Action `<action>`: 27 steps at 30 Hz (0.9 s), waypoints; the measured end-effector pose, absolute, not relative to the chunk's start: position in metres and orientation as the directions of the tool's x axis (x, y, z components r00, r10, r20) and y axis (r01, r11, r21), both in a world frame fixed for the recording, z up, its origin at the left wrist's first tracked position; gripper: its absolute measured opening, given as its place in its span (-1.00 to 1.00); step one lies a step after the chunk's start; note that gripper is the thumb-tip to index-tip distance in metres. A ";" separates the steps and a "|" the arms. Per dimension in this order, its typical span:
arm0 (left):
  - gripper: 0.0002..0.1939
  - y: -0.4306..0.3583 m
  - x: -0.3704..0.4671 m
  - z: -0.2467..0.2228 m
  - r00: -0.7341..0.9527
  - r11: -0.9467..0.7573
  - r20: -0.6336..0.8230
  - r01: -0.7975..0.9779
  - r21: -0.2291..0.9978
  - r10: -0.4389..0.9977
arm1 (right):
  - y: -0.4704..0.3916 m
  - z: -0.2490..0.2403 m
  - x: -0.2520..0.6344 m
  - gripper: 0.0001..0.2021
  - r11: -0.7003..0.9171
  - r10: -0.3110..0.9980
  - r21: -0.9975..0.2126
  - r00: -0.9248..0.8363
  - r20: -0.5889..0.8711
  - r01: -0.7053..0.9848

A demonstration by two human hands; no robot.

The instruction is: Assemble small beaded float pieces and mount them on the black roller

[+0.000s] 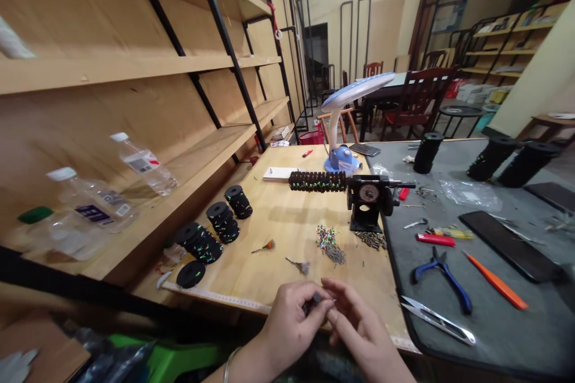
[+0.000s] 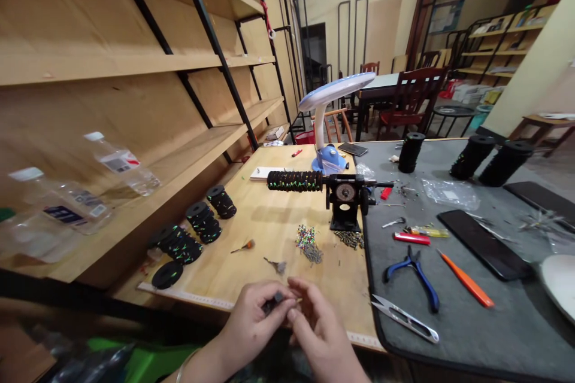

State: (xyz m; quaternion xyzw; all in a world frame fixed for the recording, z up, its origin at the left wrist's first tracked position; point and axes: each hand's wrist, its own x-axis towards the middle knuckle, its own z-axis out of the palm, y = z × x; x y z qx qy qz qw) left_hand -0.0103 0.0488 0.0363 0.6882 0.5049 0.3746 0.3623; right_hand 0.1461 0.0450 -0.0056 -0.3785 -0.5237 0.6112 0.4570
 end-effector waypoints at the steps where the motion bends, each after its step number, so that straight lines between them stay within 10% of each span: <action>1: -0.85 0.050 -0.009 0.038 0.214 -0.245 0.163 0.450 0.859 0.963 | 0.046 -0.005 0.145 -0.55 -0.041 0.951 -0.988 -0.310 0.007 -0.150; 9: -0.80 0.060 -0.009 0.043 0.107 -0.131 0.092 0.459 0.879 0.990 | 0.051 -0.008 0.168 -0.69 0.186 0.969 -0.969 -0.193 0.154 0.163; 17: -0.87 0.082 -0.004 0.026 0.099 -0.183 0.154 0.608 0.772 0.983 | 0.060 -0.024 0.187 -0.59 -0.177 0.974 -0.936 0.085 -0.212 -0.303; 27: -0.81 0.102 0.013 -0.008 0.119 -0.174 0.132 0.799 0.576 0.984 | 0.056 -0.022 0.205 -0.60 -0.113 0.939 -0.863 0.232 -0.255 -0.492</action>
